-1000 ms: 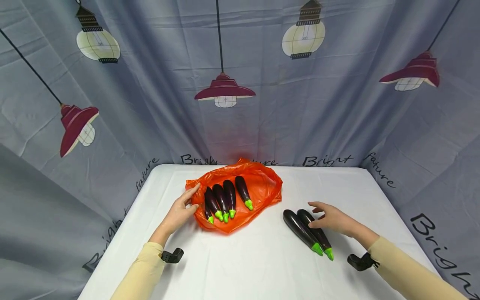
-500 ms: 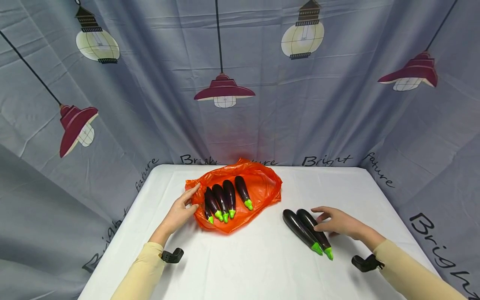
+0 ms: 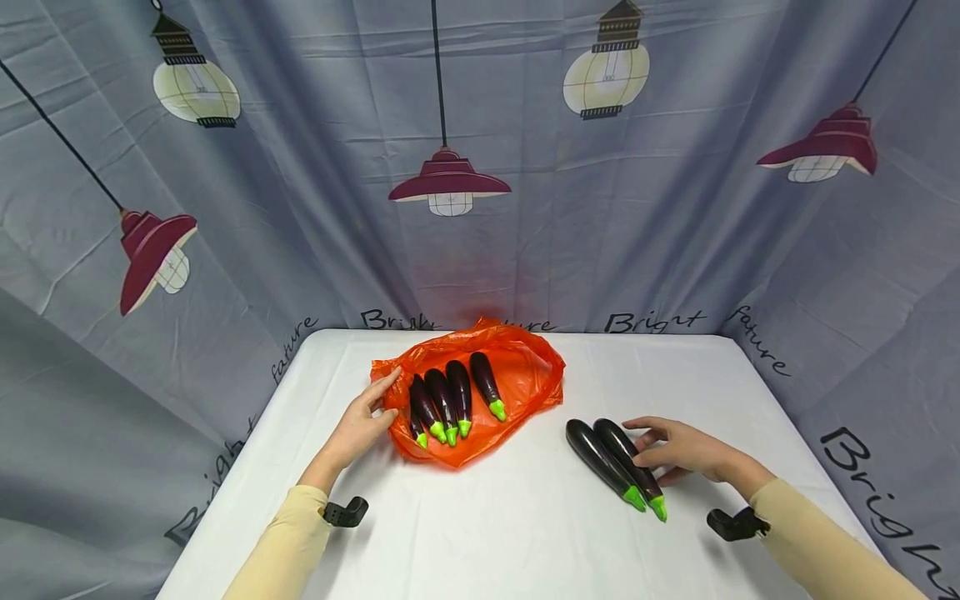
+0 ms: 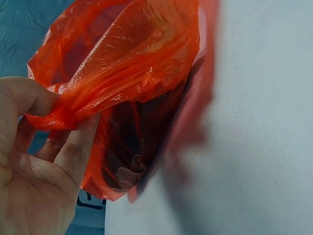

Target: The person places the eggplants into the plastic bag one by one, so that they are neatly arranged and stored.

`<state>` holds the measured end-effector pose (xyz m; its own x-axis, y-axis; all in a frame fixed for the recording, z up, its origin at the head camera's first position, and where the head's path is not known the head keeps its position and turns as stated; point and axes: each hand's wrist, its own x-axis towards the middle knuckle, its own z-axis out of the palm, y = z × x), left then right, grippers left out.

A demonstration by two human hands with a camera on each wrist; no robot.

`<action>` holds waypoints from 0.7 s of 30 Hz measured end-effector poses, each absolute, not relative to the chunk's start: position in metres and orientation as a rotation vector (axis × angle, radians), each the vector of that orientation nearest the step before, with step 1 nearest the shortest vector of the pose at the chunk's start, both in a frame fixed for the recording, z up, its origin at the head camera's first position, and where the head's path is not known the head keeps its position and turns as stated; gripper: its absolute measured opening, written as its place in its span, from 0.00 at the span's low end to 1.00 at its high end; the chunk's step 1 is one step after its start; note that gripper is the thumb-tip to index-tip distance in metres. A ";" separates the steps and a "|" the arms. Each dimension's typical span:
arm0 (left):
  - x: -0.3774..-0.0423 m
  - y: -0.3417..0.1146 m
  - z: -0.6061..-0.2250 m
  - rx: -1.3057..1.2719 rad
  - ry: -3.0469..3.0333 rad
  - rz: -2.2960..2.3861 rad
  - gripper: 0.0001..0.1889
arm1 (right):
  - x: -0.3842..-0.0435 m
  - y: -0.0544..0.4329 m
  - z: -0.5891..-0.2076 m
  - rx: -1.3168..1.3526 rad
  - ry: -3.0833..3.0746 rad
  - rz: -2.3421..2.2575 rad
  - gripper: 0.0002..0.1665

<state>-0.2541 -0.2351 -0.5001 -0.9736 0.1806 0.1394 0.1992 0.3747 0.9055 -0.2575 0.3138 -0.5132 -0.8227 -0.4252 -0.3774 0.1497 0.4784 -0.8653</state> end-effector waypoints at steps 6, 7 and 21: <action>-0.256 -0.239 -0.503 -0.371 -2.594 -1.700 0.38 | -0.258 0.315 -0.517 -0.223 2.139 -1.365 0.46; -0.257 -0.240 -0.504 -0.375 -2.596 -1.694 0.38 | -0.258 0.315 -0.518 -0.221 2.135 -1.368 0.46; -0.258 -0.240 -0.507 -0.380 -2.595 -1.674 0.37 | -0.255 0.313 -0.517 -0.229 2.112 -1.372 0.49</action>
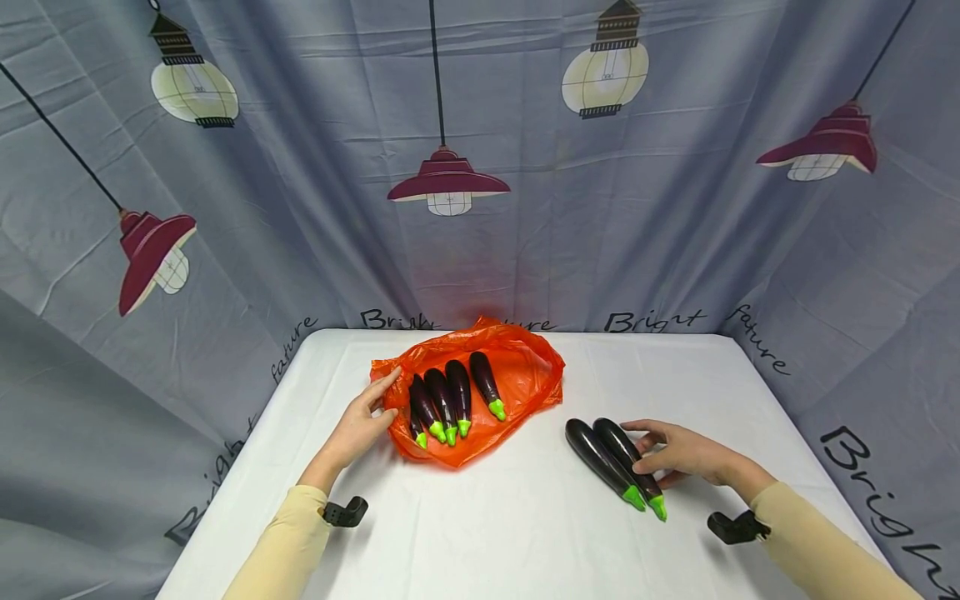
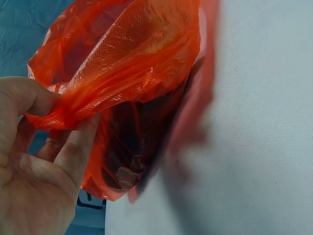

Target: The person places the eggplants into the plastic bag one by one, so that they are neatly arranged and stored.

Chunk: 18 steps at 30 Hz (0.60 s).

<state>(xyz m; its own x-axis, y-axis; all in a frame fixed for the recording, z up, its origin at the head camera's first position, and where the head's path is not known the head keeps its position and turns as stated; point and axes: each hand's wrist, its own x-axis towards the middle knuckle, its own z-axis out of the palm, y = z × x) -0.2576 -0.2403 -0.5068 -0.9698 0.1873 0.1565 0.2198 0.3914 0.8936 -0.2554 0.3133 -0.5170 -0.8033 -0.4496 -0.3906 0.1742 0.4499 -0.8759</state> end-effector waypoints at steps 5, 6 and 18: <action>-0.257 -0.240 -0.506 -0.389 -2.584 -1.682 0.37 | -0.254 0.312 -0.516 -0.241 2.114 -1.360 0.49; -0.257 -0.240 -0.506 -0.391 -2.585 -1.679 0.37 | -0.254 0.312 -0.516 -0.241 2.116 -1.356 0.49; -0.257 -0.241 -0.506 -0.380 -2.608 -1.672 0.38 | -0.253 0.310 -0.517 -0.211 2.155 -1.329 0.51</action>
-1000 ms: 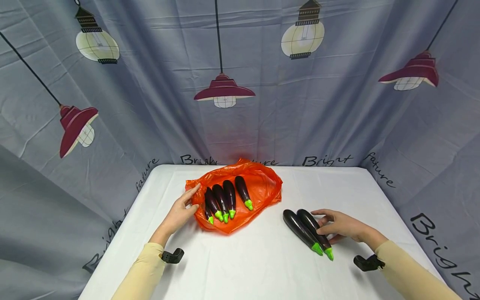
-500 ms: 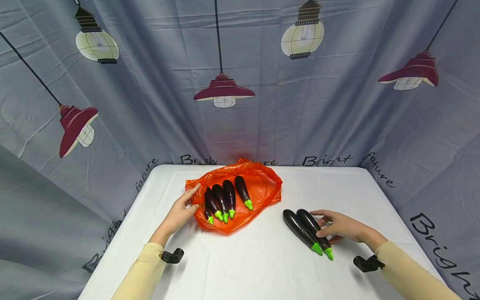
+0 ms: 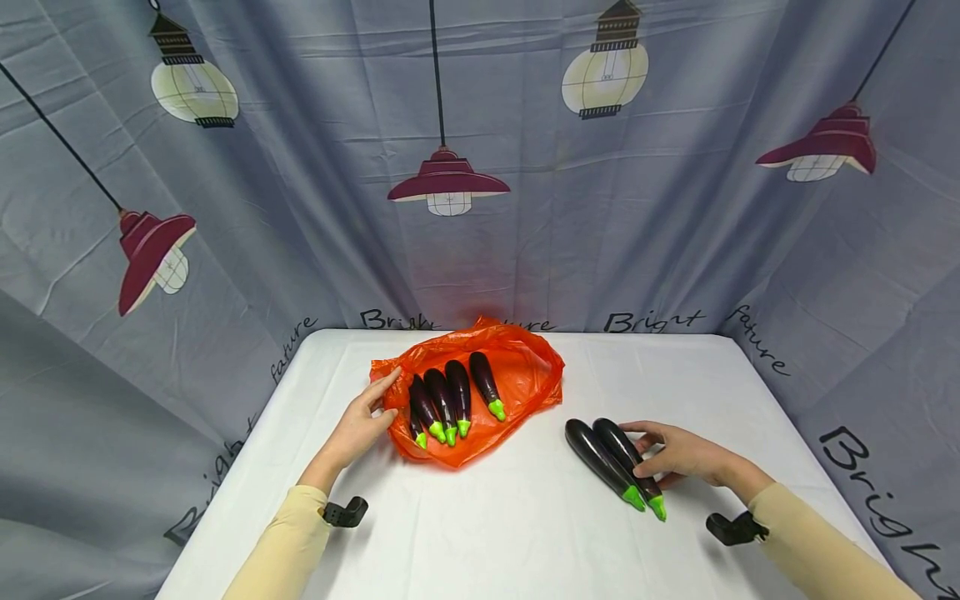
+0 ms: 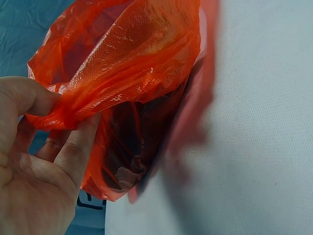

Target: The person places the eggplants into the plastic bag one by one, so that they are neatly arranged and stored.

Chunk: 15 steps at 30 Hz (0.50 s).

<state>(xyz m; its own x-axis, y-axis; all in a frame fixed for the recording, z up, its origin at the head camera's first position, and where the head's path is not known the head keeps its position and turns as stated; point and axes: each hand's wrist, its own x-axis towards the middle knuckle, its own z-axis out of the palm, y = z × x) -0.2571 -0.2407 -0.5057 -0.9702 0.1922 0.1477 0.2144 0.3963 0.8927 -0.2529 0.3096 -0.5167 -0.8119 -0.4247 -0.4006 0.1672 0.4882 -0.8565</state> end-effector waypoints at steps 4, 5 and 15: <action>-0.257 -0.241 -0.506 -0.389 -2.606 -1.663 0.38 | -0.252 0.309 -0.516 -0.205 2.159 -1.325 0.51; -0.258 -0.241 -0.507 -0.383 -2.603 -1.667 0.38 | -0.252 0.309 -0.516 -0.206 2.158 -1.325 0.51; -0.258 -0.239 -0.507 -0.363 -2.588 -1.695 0.37 | -0.251 0.309 -0.515 -0.208 2.130 -1.330 0.51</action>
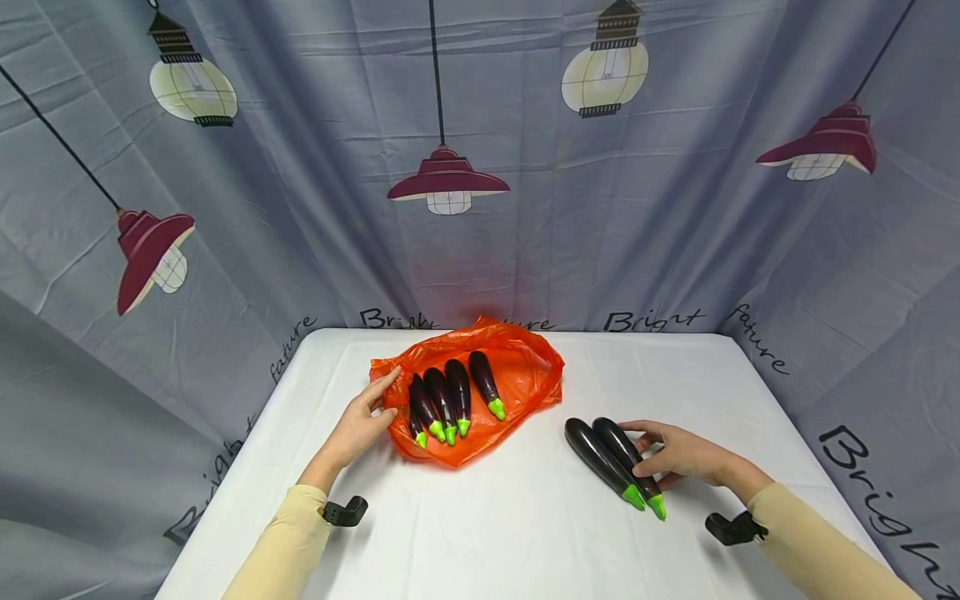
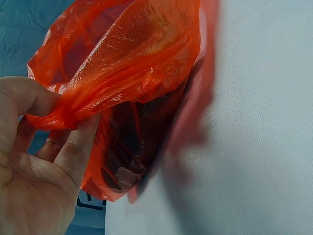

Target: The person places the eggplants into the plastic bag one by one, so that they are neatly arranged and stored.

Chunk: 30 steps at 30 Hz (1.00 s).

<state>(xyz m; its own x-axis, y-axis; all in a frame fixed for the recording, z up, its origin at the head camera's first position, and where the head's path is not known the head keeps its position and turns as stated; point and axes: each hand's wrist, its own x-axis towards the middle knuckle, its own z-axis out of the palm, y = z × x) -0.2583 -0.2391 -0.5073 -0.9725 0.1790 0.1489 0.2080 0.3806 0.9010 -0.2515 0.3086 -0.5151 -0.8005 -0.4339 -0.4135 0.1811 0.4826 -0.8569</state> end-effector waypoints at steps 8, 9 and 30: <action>-0.245 -0.230 -0.482 -0.358 -2.594 -1.722 0.36 | -0.251 0.308 -0.516 -0.203 2.138 -1.334 0.51; -0.243 -0.229 -0.479 -0.359 -2.594 -1.727 0.36 | -0.251 0.308 -0.516 -0.201 2.141 -1.331 0.51; -0.259 -0.240 -0.507 -0.373 -2.597 -1.692 0.37 | -0.253 0.308 -0.515 -0.207 2.154 -1.322 0.50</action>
<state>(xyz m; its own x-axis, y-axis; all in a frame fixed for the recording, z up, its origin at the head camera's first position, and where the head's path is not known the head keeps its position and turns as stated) -0.2587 -0.2403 -0.5066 -0.9712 0.1881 0.1463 0.2098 0.3840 0.8992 -0.2533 0.3076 -0.5153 -0.8100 -0.4230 -0.4063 0.1705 0.4930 -0.8532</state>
